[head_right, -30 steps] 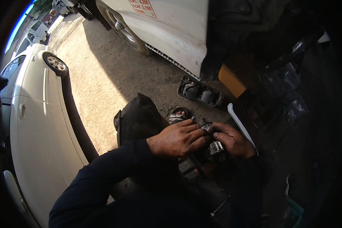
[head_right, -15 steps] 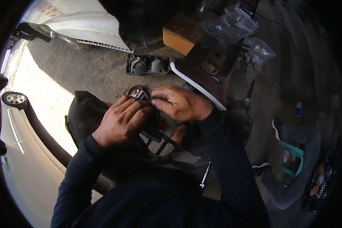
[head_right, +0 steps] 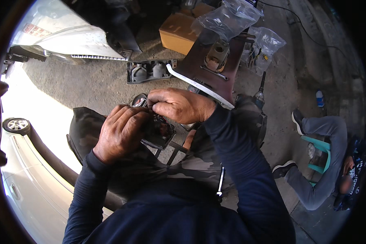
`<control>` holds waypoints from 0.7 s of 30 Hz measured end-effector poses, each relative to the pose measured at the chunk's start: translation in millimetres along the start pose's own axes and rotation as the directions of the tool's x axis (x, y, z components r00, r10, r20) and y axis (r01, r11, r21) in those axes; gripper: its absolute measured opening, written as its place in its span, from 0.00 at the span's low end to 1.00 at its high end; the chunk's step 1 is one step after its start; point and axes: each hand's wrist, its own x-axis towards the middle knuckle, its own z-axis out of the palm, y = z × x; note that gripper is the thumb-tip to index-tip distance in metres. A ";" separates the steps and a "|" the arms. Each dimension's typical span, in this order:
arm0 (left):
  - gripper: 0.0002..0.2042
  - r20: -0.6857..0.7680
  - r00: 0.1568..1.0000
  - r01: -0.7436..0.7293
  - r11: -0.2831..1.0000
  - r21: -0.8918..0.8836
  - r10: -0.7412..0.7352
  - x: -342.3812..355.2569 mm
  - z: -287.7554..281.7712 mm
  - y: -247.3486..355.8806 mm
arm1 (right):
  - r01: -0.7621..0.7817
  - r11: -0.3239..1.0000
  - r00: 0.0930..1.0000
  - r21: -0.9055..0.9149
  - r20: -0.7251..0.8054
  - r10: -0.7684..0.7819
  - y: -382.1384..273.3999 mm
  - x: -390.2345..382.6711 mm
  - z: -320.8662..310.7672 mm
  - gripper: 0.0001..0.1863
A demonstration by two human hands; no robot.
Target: The person removes the old headlight assembly from a white truck using a wrench and impact driver, then installs a new headlight by connecting wires and securing the unit. The person handles the headlight, bulb, and wiring throughout the process.
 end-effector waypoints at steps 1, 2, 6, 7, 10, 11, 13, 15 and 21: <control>0.21 -0.006 1.000 -0.010 1.000 0.007 0.010 0.3 0.3 0.0 | -0.010 0.999 1.000 -0.033 -0.006 0.010 1.1 -0.2 1.0 0.16; 0.21 -0.011 1.000 -0.025 1.000 0.011 0.025 0.9 0.9 0.0 | 0.002 0.998 1.000 -0.061 -0.012 -0.003 1.9 -0.4 1.7 0.15; 0.21 0.007 1.000 -0.014 1.000 0.001 0.014 1.3 0.8 -0.7 | 0.003 0.998 1.000 -0.064 -0.024 -0.005 2.1 -0.2 1.7 0.14; 0.21 0.005 1.000 -0.016 1.000 0.011 0.016 1.3 0.8 -1.0 | 0.003 0.998 1.000 -0.069 -0.002 -0.003 1.5 0.8 2.5 0.14; 0.22 0.014 1.000 -0.010 1.000 0.018 0.010 0.5 1.3 -1.6 | -0.037 0.997 0.999 -0.074 -0.028 0.035 -0.6 1.4 3.4 0.14; 0.22 0.019 1.000 -0.007 1.000 0.017 0.007 0.2 1.9 -1.6 | -0.082 0.996 0.996 -0.035 -0.028 0.081 -1.4 0.7 2.7 0.14; 0.22 0.017 1.000 0.003 1.000 0.018 -0.003 -0.1 2.5 -1.4 | -0.137 0.990 0.990 0.042 -0.011 0.138 -2.6 0.3 2.7 0.15; 0.21 0.019 1.000 -0.002 1.000 0.023 0.001 0.3 3.1 -1.7 | -0.101 0.995 0.995 0.000 -0.024 0.101 -3.2 0.3 2.9 0.15; 0.20 0.027 1.000 0.005 1.000 0.022 -0.006 0.3 2.4 -1.2 | -0.112 0.979 0.986 0.168 -0.103 0.131 -0.8 2.0 8.3 0.12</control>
